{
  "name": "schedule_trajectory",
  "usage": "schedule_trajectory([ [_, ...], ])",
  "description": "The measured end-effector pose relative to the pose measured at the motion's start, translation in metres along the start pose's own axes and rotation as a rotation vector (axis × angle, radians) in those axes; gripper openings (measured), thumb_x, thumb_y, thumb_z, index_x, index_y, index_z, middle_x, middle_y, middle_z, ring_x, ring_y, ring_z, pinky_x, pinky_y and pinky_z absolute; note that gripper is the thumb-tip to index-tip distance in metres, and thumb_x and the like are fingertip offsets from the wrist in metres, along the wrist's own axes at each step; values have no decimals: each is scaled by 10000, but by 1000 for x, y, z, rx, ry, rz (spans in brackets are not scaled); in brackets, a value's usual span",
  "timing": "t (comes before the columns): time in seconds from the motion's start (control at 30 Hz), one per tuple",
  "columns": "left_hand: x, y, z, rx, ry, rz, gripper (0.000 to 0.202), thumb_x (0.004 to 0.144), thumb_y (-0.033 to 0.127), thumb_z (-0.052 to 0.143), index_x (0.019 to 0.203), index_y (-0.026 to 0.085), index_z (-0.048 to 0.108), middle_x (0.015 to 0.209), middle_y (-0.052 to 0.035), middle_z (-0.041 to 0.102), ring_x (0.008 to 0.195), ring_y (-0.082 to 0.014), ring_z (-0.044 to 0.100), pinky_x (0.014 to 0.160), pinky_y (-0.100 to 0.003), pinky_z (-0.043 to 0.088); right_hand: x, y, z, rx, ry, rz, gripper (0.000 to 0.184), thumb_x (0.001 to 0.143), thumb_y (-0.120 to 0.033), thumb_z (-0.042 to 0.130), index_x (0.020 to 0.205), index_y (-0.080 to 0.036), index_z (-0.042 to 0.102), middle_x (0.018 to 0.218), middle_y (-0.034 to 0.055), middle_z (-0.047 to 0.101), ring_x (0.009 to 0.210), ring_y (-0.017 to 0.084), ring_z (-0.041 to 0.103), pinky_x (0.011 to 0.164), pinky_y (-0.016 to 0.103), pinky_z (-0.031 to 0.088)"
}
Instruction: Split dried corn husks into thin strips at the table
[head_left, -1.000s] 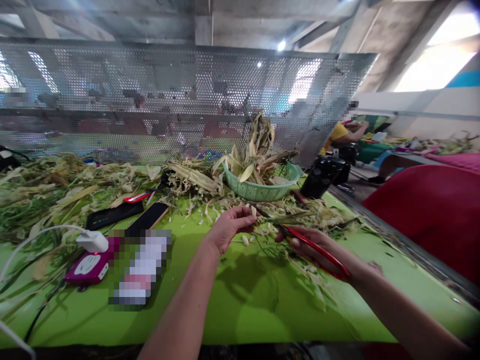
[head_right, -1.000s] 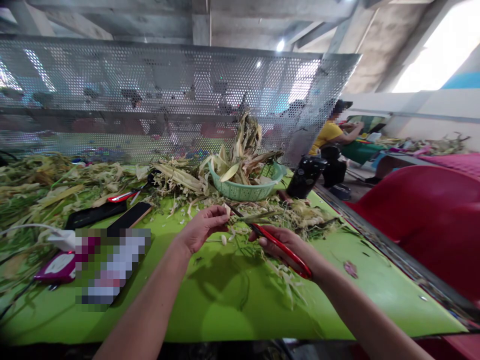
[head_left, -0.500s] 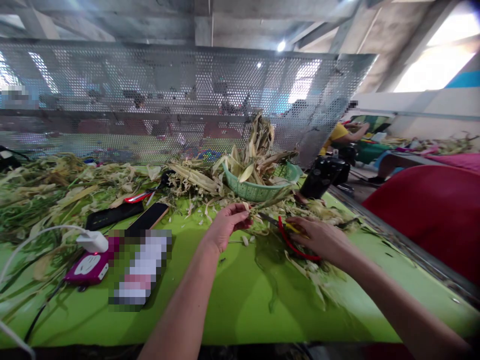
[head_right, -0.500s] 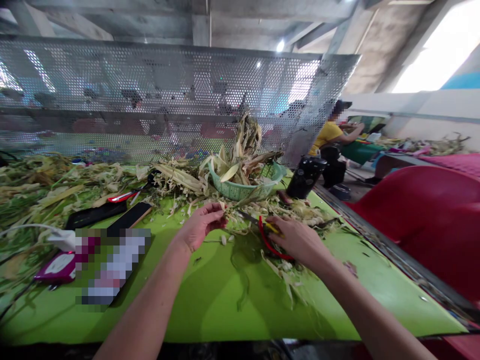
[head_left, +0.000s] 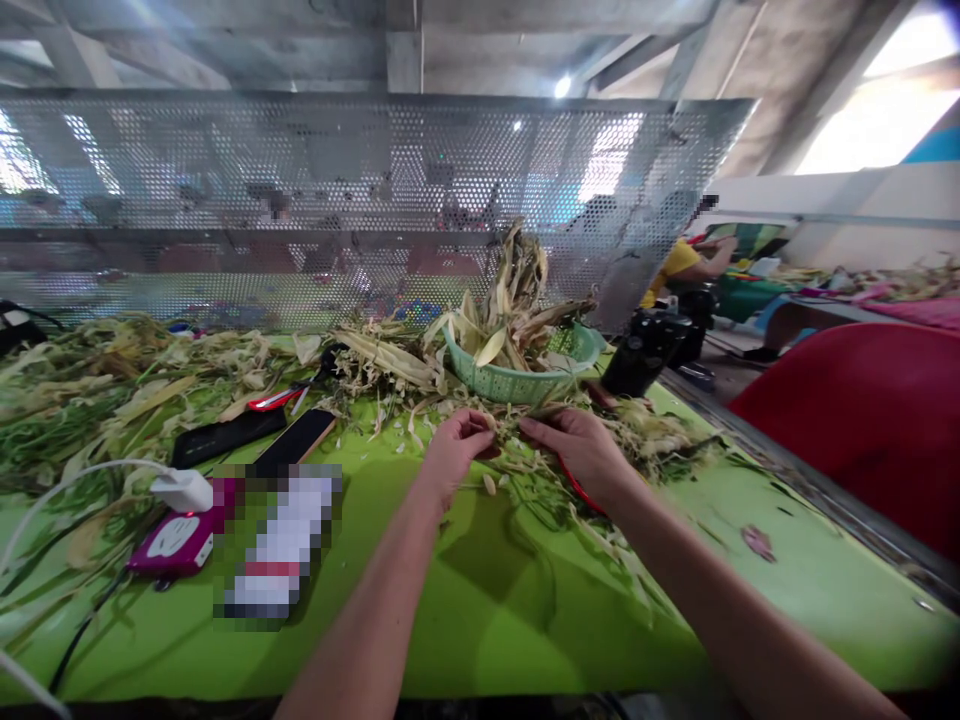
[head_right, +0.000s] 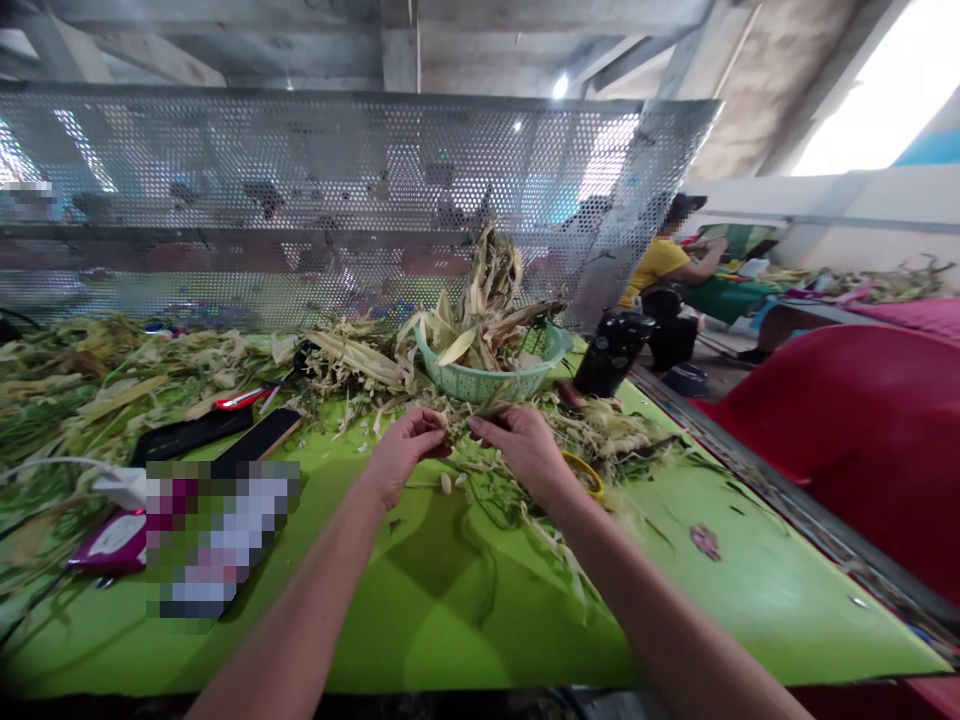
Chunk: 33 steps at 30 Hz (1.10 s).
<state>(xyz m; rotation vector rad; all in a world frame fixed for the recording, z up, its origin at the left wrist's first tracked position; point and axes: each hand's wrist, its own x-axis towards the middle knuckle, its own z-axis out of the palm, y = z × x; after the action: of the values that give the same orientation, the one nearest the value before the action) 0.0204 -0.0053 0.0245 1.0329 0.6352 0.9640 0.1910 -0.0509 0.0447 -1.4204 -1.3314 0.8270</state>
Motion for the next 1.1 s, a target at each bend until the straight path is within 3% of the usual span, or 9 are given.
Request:
schedule_trajectory([
  [0.1, 1, -1, -2, 37, 24, 29, 194, 664, 224, 756, 781, 142, 625, 711, 7, 601, 663, -103, 589, 738, -289, 526, 5, 4, 2, 42, 30, 7, 350, 694, -488, 735, 734, -142, 704, 685, 43, 671, 631, 151, 542, 627, 281, 419],
  [0.3, 1, 0, -3, -109, -7, -37, 381, 808, 427, 641, 1070, 152, 621, 913, -80, 681, 782, -170, 671, 731, -305, 520, 9, 3, 3, 222, 126, 2, 313, 669, -466, 761, 719, -162, 705, 663, 22, 661, 555, 117, 485, 553, 262, 371],
  [0.43, 0, 0, -2, -43, 25, 5, 345, 759, 296, 714, 1052, 146, 612, 907, -76, 688, 805, -169, 667, 785, -324, 522, 6, 1, 1, 188, 40, 43, 315, 704, -469, 735, 728, -155, 715, 630, 27, 648, 545, 123, 481, 558, 273, 379],
  [0.5, 1, 0, -4, 29, 52, 34, 315, 765, 248, 701, 1052, 149, 617, 889, -68, 688, 798, -161, 660, 819, -339, 517, 5, -1, -6, 194, -31, 53, 335, 710, -444, 740, 898, -166, 730, 788, 52, 700, 637, 148, 549, 618, 281, 420],
  [0.57, 1, 0, -6, 98, 72, 37, 287, 788, 243, 668, 1056, 153, 623, 859, -60, 682, 781, -156, 650, 827, -346, 511, 6, -3, -16, 213, -21, 28, 410, 730, -433, 729, 1065, -200, 694, 961, 64, 707, 804, 189, 606, 720, 300, 453],
  [0.67, 1, 0, -9, 170, 92, 28, 281, 802, 250, 640, 1069, 161, 627, 815, -45, 664, 748, -146, 630, 805, -337, 503, 12, -8, -32, 156, 45, -43, 394, 773, -452, 682, 1103, -237, 672, 1075, 59, 690, 1005, 234, 601, 873, 335, 438],
  [0.8, -1, 0, -9, 257, 80, 22, 294, 801, 276, 639, 1075, 169, 638, 840, -46, 659, 775, -154, 622, 809, -336, 490, 17, -9, -39, -108, -142, -37, 325, 801, -478, 640, 979, -218, 718, 1071, 66, 700, 1033, 262, 595, 917, 351, 416],
  [0.93, -2, 2, -8, 245, 73, -33, 312, 786, 276, 659, 1078, 169, 644, 847, -37, 660, 787, -148, 619, 835, -334, 480, 20, 2, -32, -230, -377, -4, 301, 772, -458, 662, 879, -183, 726, 874, 39, 708, 845, 231, 616, 757, 318, 448],
  [1.1, -1, -2, -11, 69, 99, -120, 293, 731, 237, 712, 1002, 141, 653, 795, -34, 655, 723, -132, 612, 782, -297, 481, 24, 14, -27, -267, -469, -9, 197, 772, -367, 657, 762, -175, 695, 681, -1, 642, 653, 162, 555, 612, 265, 404],
])
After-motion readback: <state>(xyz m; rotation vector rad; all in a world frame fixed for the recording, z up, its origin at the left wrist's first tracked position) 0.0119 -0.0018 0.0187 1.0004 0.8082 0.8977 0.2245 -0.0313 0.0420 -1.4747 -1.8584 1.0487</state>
